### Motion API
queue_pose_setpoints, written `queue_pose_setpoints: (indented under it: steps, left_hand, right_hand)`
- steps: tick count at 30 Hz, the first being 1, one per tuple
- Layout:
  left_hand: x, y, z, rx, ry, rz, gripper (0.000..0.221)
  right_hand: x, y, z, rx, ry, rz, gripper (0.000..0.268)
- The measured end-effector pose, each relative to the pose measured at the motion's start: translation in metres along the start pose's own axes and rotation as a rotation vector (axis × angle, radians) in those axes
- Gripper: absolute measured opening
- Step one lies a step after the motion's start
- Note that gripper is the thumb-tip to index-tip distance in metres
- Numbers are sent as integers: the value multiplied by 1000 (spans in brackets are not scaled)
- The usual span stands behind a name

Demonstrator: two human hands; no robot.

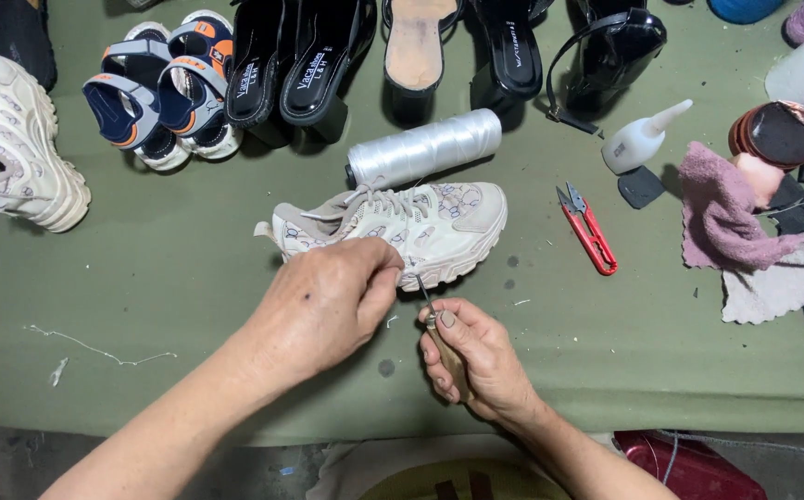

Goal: Hand-stitching the upper part of a white sneaker using an awl and thread on a repair bench.

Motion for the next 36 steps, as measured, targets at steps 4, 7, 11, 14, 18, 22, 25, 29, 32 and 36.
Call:
queue_pose_setpoints:
  steps: [4,7,11,14,18,22,25,29,32,36]
  left_hand:
    - [-1,-7,10,150,-112,-27,7]
    - [-3,-7,13,226,-204,-149,6]
    - [9,-8,17,307,-381,-378,8]
    - [9,-16,14,277,-401,-496,16]
    - [11,-20,9,177,-450,-514,17]
    - [15,-16,10,205,-499,-540,15]
    - [15,-12,11,232,-479,-530,18]
    - [10,-9,11,155,-424,-546,23]
    - [7,-7,11,95,-391,-573,22]
    - [10,-6,7,88,-399,-445,17]
  right_hand:
    - [-6,0,-1,-17,15,7,22]
    - [-10,0,-3,-21,14,18,22]
    - [-13,3,-4,-26,-13,51,23]
    - [-13,4,-6,-38,-20,39,23]
    - [-14,3,-6,-40,-15,40,23]
    - [-15,4,-7,-39,-12,45,26]
    - [-15,4,-8,-28,-52,53,25]
    - [-16,4,-9,-22,-65,68,27]
    - [-14,6,-10,-17,-61,74,27]
    - [-16,4,-9,8,-40,102,27]
Point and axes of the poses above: each hand's wrist, its own z-axis away from the middle knuckle, its own y-axis out of the back of the hand, x = y × z, the point moved 7 cm from there along -z, towards the middle knuckle, and after that the axes turned 4 degrees about -x, right-handed, at the moved point
